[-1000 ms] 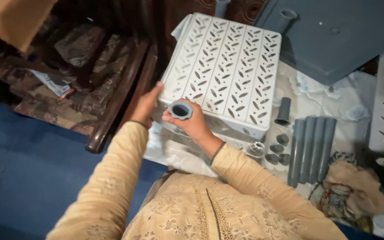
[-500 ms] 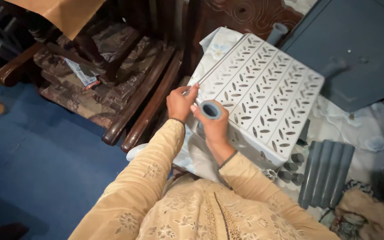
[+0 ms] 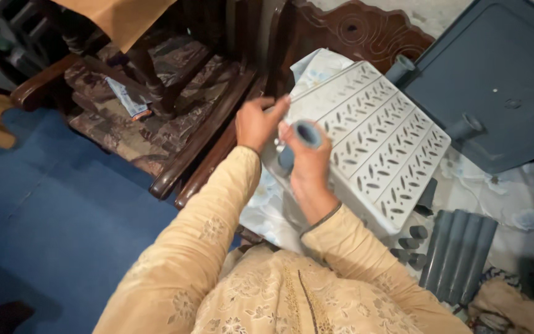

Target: The person disassembles a two-tier dish rack by removing the upper basket, detaching the support poles, and separating the base tray. They handle the components one at a time and place them on the table.

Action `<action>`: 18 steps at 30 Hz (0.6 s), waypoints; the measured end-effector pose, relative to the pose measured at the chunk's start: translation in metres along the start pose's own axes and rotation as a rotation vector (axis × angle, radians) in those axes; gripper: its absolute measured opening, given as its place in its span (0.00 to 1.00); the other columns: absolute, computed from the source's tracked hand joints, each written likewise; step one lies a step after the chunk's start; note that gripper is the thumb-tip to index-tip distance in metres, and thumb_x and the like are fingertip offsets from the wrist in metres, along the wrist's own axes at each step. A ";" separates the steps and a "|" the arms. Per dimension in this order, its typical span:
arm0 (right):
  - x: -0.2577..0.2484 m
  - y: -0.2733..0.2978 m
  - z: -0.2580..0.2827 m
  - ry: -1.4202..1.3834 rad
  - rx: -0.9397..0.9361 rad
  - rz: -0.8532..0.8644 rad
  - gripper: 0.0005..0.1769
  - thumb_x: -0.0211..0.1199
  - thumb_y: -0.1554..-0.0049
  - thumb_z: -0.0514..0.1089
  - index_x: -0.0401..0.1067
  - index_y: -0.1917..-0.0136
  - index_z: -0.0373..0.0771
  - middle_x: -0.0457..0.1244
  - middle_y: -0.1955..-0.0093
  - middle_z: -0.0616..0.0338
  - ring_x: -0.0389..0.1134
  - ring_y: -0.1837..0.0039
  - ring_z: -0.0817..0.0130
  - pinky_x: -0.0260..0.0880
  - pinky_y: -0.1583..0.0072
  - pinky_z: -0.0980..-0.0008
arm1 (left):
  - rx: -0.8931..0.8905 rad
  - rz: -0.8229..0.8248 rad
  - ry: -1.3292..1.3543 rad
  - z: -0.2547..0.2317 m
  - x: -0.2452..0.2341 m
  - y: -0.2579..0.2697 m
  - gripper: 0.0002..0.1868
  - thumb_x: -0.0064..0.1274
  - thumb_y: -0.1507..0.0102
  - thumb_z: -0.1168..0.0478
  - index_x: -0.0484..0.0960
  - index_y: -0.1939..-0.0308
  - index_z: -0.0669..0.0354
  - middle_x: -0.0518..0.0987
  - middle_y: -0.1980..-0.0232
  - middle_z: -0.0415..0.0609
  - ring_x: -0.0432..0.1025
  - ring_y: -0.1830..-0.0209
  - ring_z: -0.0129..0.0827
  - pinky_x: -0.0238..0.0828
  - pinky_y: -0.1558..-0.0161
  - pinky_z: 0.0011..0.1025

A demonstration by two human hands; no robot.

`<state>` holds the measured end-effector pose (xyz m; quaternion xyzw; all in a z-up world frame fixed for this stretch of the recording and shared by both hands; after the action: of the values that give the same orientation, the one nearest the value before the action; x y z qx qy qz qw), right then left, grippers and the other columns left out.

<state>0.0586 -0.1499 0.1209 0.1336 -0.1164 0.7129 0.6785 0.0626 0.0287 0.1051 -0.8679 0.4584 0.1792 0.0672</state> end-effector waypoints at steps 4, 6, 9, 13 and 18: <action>0.011 -0.026 0.032 -0.108 -0.176 -0.036 0.11 0.74 0.46 0.32 0.73 0.52 0.33 0.68 0.59 0.60 0.70 0.57 0.71 0.71 0.51 0.72 | -0.038 -0.030 0.525 0.011 0.011 0.000 0.26 0.53 0.33 0.44 0.86 0.53 0.68 0.85 0.60 0.52 0.74 0.62 0.29 0.72 0.58 0.32; 0.014 -0.038 0.031 -0.150 -0.092 -0.023 0.14 0.73 0.47 0.32 0.74 0.49 0.34 0.68 0.58 0.60 0.69 0.56 0.71 0.72 0.50 0.72 | -0.082 -0.078 0.623 0.026 0.028 0.018 0.25 0.50 0.31 0.47 0.84 0.51 0.69 0.84 0.59 0.53 0.73 0.62 0.28 0.71 0.59 0.32; 0.025 -0.048 0.013 -0.133 0.145 0.011 0.15 0.72 0.50 0.33 0.74 0.49 0.37 0.66 0.59 0.63 0.69 0.57 0.72 0.73 0.55 0.67 | -0.043 -0.237 0.551 0.039 0.030 0.024 0.23 0.46 0.30 0.49 0.82 0.49 0.69 0.84 0.59 0.55 0.76 0.62 0.33 0.73 0.57 0.34; 0.031 -0.043 0.023 -0.093 -0.023 0.141 0.15 0.75 0.47 0.30 0.72 0.49 0.33 0.65 0.55 0.63 0.67 0.52 0.74 0.71 0.49 0.71 | 0.138 -0.260 0.447 0.044 0.028 0.006 0.22 0.43 0.28 0.51 0.81 0.49 0.69 0.85 0.59 0.57 0.79 0.61 0.37 0.73 0.56 0.37; 0.034 -0.022 0.023 -0.017 -0.203 0.206 0.15 0.74 0.46 0.29 0.72 0.49 0.34 0.66 0.54 0.63 0.67 0.51 0.75 0.71 0.44 0.74 | 0.143 -0.176 0.356 0.062 0.033 -0.016 0.22 0.45 0.28 0.51 0.82 0.52 0.70 0.84 0.63 0.60 0.76 0.65 0.37 0.73 0.58 0.38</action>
<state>0.0794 -0.1248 0.1543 0.0576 -0.2071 0.7622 0.6107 0.0774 0.0296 0.0345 -0.9156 0.3969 -0.0167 0.0620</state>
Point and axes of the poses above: each hand's wrist, its own y-axis away from the middle knuckle, its own x-axis out of the palm, z = x × y, the point moved 10 cm from there along -y, towards the middle knuckle
